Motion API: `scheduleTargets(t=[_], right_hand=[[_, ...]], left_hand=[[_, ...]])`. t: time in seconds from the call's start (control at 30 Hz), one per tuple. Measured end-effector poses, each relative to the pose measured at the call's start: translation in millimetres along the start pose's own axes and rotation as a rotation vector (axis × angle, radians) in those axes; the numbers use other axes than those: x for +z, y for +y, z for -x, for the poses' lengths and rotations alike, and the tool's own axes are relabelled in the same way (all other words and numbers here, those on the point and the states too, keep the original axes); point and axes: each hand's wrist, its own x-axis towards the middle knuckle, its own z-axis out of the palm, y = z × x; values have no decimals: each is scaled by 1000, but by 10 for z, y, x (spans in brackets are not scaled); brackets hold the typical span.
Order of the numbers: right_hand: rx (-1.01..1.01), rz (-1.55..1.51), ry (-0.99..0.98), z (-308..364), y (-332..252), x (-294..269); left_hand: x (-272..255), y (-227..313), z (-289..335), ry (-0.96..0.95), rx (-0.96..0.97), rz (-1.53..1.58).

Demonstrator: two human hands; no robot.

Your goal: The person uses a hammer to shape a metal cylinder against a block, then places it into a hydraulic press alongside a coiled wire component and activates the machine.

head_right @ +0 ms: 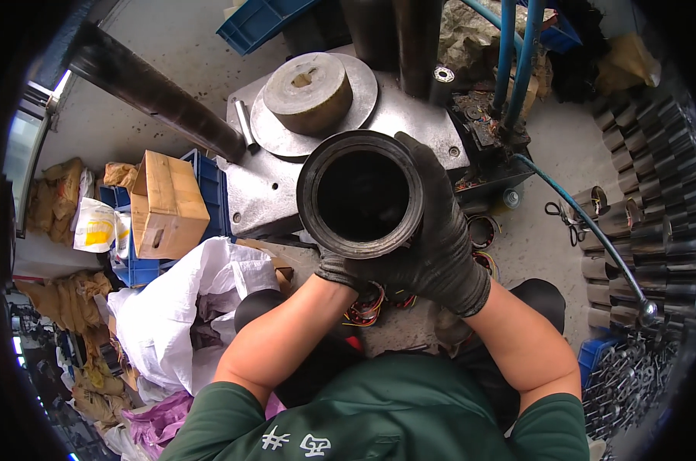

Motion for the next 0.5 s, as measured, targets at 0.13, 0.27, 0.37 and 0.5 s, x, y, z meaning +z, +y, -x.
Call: scheduleTargets(t=[0.13, 0.27, 0.37, 0.5], right_hand=[[-85, 82, -42, -155, -156, -192], [-64, 125, -56, -312, -274, -160], [-130, 69, 19, -467, -371, -199], [-127, -40, 128, -967, -504, -220]], left_hand=[[448, 14, 242, 27, -76, 41], [609, 172, 434, 101, -136, 92], [747, 278, 507, 101, -145, 151], [973, 583, 340, -241, 142, -97]])
